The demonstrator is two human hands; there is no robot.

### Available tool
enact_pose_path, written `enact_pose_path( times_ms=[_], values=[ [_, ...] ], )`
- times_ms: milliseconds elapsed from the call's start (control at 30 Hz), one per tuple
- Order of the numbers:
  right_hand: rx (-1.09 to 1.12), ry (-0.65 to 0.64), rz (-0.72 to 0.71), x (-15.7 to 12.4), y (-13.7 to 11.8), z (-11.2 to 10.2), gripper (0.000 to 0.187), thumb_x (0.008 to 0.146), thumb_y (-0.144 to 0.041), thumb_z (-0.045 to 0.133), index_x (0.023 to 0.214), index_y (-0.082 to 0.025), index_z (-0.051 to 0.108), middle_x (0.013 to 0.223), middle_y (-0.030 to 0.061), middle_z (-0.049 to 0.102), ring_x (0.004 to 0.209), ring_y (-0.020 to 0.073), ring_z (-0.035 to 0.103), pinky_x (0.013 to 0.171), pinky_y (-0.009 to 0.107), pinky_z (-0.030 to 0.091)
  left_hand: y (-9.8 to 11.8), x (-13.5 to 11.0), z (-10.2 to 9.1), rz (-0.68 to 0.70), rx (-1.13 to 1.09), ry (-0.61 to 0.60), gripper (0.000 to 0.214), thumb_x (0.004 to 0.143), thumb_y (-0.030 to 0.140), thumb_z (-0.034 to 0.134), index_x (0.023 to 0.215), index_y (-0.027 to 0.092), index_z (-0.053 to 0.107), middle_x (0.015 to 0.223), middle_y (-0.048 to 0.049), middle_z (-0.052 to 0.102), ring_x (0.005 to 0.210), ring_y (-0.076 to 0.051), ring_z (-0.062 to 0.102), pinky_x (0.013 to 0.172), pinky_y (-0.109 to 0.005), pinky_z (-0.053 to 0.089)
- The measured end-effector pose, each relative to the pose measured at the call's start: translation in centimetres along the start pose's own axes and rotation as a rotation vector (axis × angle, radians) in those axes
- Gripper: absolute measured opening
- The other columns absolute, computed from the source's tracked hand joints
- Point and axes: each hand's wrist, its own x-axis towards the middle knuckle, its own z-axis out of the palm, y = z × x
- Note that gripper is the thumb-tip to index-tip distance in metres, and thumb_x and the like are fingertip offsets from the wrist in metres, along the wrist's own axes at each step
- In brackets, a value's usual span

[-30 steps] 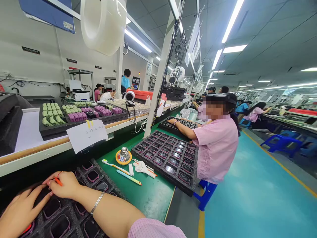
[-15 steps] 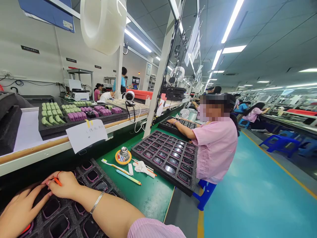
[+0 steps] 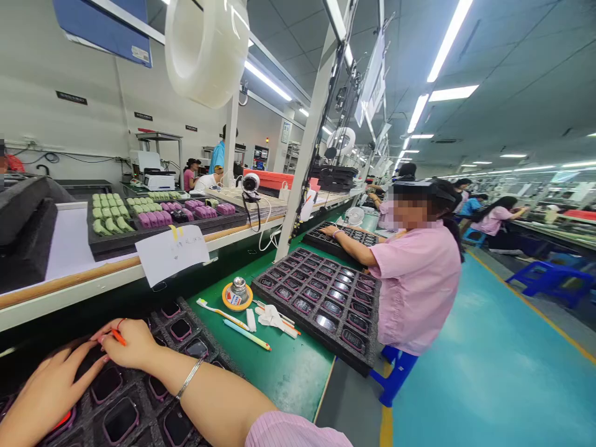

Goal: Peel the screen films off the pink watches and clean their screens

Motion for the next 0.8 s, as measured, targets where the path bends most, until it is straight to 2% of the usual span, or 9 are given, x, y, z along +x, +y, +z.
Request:
enact_pose_path(
  times_ms=[100, 200, 367, 433, 500, 567, 633, 700, 800],
  values=[
    [-0.021, -0.028, -0.024, -0.4, -0.5, -0.5, 0.017, 0.096, -0.013, 0.059, 0.106, -0.017, 0.071, 0.101, 0.0023, 0.077, 0.088, 0.0150, 0.074, 0.080, 0.028, 0.060, 0.7, -0.4, -0.6, 0.005, -0.089, -0.027, 0.060, 0.081, 0.058, 0.040, 0.109, 0.017, 0.074, 0.116, -0.0170, 0.073, 0.108, -0.037, 0.069, 0.100, -0.049, 0.051],
    [-0.037, -0.080, -0.100, -1.0, -1.7, -1.9, 0.012, 0.097, -0.021, 0.063, 0.103, -0.013, 0.069, 0.098, 0.0041, 0.074, 0.085, 0.0162, 0.073, 0.080, 0.036, 0.061, 1.8, -0.9, -1.6, -0.033, -0.171, -0.042, 0.056, 0.082, 0.058, 0.044, 0.110, 0.018, 0.073, 0.117, -0.0161, 0.073, 0.111, -0.037, 0.067, 0.101, -0.050, 0.050],
    [0.033, -0.166, -0.411, -3.1, -7.0, -6.3, 0.014, 0.081, -0.014, 0.075, 0.068, -0.019, 0.072, 0.060, -0.0036, 0.069, 0.062, 0.0143, 0.071, 0.068, 0.025, 0.058, 2.9, -1.8, -2.0, -0.061, -0.179, -0.028, 0.042, 0.090, 0.050, 0.047, 0.112, 0.024, 0.072, 0.116, -0.0089, 0.074, 0.111, -0.030, 0.068, 0.098, -0.044, 0.052],
    [0.136, -0.071, -0.521, -4.3, -10.0, -8.7, 0.012, 0.092, -0.022, 0.063, 0.089, -0.022, 0.075, 0.076, -0.0017, 0.075, 0.067, 0.0121, 0.073, 0.066, 0.022, 0.058, 2.9, -2.1, -1.8, -0.066, -0.182, -0.020, 0.041, 0.091, 0.051, 0.050, 0.115, 0.025, 0.071, 0.120, -0.0081, 0.072, 0.115, -0.029, 0.066, 0.101, -0.044, 0.051],
    [0.257, 0.162, -0.578, -5.1, -13.1, -11.4, 0.028, 0.101, -0.033, 0.046, 0.104, -0.019, 0.071, 0.093, 0.0056, 0.076, 0.071, 0.0114, 0.072, 0.068, 0.024, 0.059, 3.0, -2.3, -1.8, -0.070, -0.183, -0.018, 0.042, 0.092, 0.053, 0.051, 0.117, 0.025, 0.070, 0.122, -0.0080, 0.071, 0.117, -0.029, 0.065, 0.104, -0.044, 0.049],
    [0.349, 0.375, -0.629, -5.3, -16.0, -14.2, 0.030, 0.102, -0.039, 0.043, 0.108, -0.020, 0.066, 0.110, 0.0094, 0.073, 0.076, 0.0108, 0.071, 0.076, 0.028, 0.059, 3.0, -2.4, -1.9, -0.078, -0.181, -0.024, 0.043, 0.093, 0.053, 0.050, 0.117, 0.024, 0.070, 0.121, -0.0087, 0.071, 0.116, -0.029, 0.065, 0.106, -0.045, 0.048],
    [0.446, 0.565, -0.700, -5.0, -18.2, -16.8, 0.024, 0.098, -0.037, 0.050, 0.103, -0.020, 0.066, 0.097, 0.0071, 0.073, 0.065, 0.0098, 0.068, 0.066, 0.026, 0.058, 3.0, -2.5, -1.9, -0.087, -0.179, -0.030, 0.045, 0.093, 0.054, 0.049, 0.118, 0.023, 0.070, 0.121, -0.0093, 0.071, 0.117, -0.029, 0.064, 0.106, -0.046, 0.047],
    [0.505, 0.589, -0.747, -4.8, -19.4, -18.1, 0.019, 0.095, -0.033, 0.054, 0.098, -0.020, 0.067, 0.084, 0.0031, 0.071, 0.057, 0.0075, 0.063, 0.058, 0.023, 0.055, 2.9, -2.5, -1.9, -0.090, -0.181, -0.033, 0.045, 0.093, 0.055, 0.049, 0.119, 0.024, 0.070, 0.122, -0.0089, 0.070, 0.118, -0.029, 0.063, 0.107, -0.046, 0.047],
    [0.420, 0.349, -0.688, -4.9, -18.8, -16.8, 0.024, 0.098, -0.036, 0.050, 0.103, -0.018, 0.065, 0.084, 0.0022, 0.070, 0.057, 0.0064, 0.062, 0.056, 0.019, 0.053, 2.6, -2.4, -1.7, -0.079, -0.191, -0.036, 0.046, 0.092, 0.055, 0.049, 0.118, 0.024, 0.070, 0.122, -0.0083, 0.071, 0.119, -0.028, 0.063, 0.107, -0.045, 0.046]
  ],
)
